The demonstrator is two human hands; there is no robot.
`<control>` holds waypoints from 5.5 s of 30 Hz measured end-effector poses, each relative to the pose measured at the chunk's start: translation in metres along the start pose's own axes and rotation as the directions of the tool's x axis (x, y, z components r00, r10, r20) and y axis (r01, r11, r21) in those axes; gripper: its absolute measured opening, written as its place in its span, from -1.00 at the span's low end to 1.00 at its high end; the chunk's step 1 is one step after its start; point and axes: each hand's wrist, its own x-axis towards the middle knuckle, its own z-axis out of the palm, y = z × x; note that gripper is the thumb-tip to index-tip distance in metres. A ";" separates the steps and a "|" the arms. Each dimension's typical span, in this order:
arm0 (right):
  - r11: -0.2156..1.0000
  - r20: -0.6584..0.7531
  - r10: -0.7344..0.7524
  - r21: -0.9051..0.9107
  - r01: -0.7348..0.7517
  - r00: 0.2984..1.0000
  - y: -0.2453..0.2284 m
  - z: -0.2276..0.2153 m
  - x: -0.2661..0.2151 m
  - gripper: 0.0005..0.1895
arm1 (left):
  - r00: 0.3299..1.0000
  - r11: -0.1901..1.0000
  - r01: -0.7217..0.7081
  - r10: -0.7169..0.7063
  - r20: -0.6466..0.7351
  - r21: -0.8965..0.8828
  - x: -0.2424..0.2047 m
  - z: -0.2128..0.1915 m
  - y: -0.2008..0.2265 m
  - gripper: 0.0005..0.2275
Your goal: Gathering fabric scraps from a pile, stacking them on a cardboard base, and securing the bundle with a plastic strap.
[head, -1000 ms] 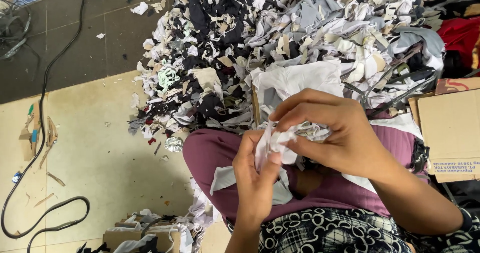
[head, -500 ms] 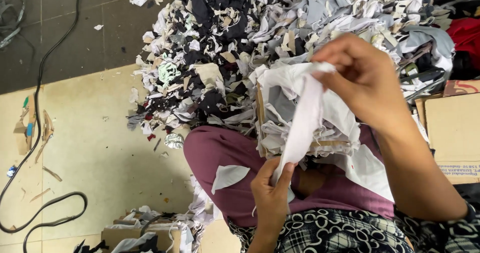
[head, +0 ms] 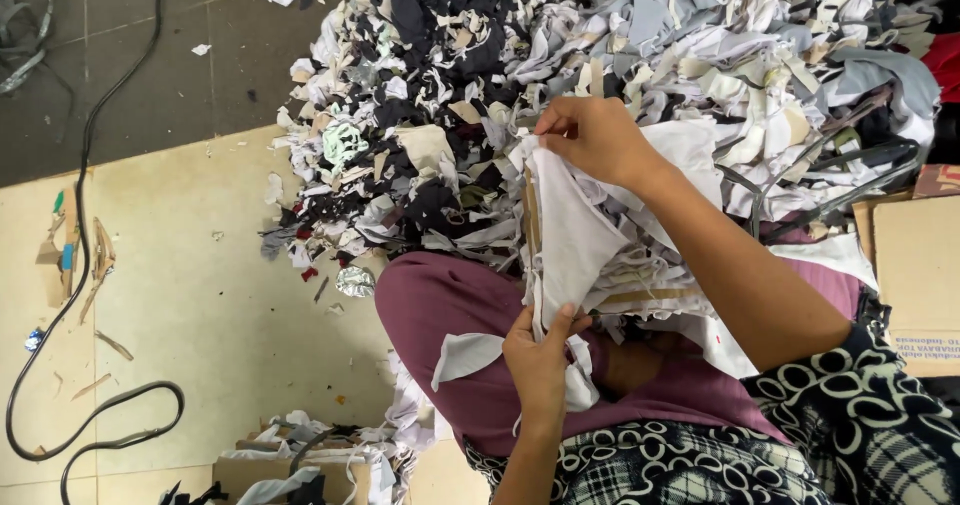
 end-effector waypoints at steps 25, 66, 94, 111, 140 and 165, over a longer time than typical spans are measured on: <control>0.931 0.085 -0.288 -0.207 0.300 0.954 -0.076 -0.027 -0.139 -0.83 | 0.989 0.989 0.147 -0.147 0.021 -0.004 -0.003 -0.022 -0.008 -0.80; 0.725 0.002 0.268 0.658 -0.203 0.963 -0.071 -0.145 0.031 -0.91 | 0.979 0.760 0.201 -0.136 -0.151 0.618 -0.021 -0.054 0.023 -0.74; 0.988 0.075 0.085 0.124 -0.094 0.994 0.037 -0.115 -0.198 -0.85 | 0.334 -0.083 -0.866 0.636 0.696 0.492 0.047 -0.017 0.048 -0.73; 0.987 -0.088 -0.014 -0.160 -0.001 0.996 0.017 -0.099 -0.220 -0.77 | 0.395 -0.077 -0.854 0.548 0.737 0.515 0.029 -0.023 0.022 -0.61; 0.904 0.234 0.119 -0.428 -0.008 0.965 0.039 -0.057 -0.049 -0.37 | 0.417 -0.369 -0.738 0.409 0.812 0.565 0.041 0.013 -0.011 -0.08; 0.725 0.114 0.109 0.670 -0.158 0.987 -0.055 -0.125 -0.197 -0.91 | 0.688 0.494 -0.700 0.271 0.673 0.516 -0.043 0.031 0.109 -0.84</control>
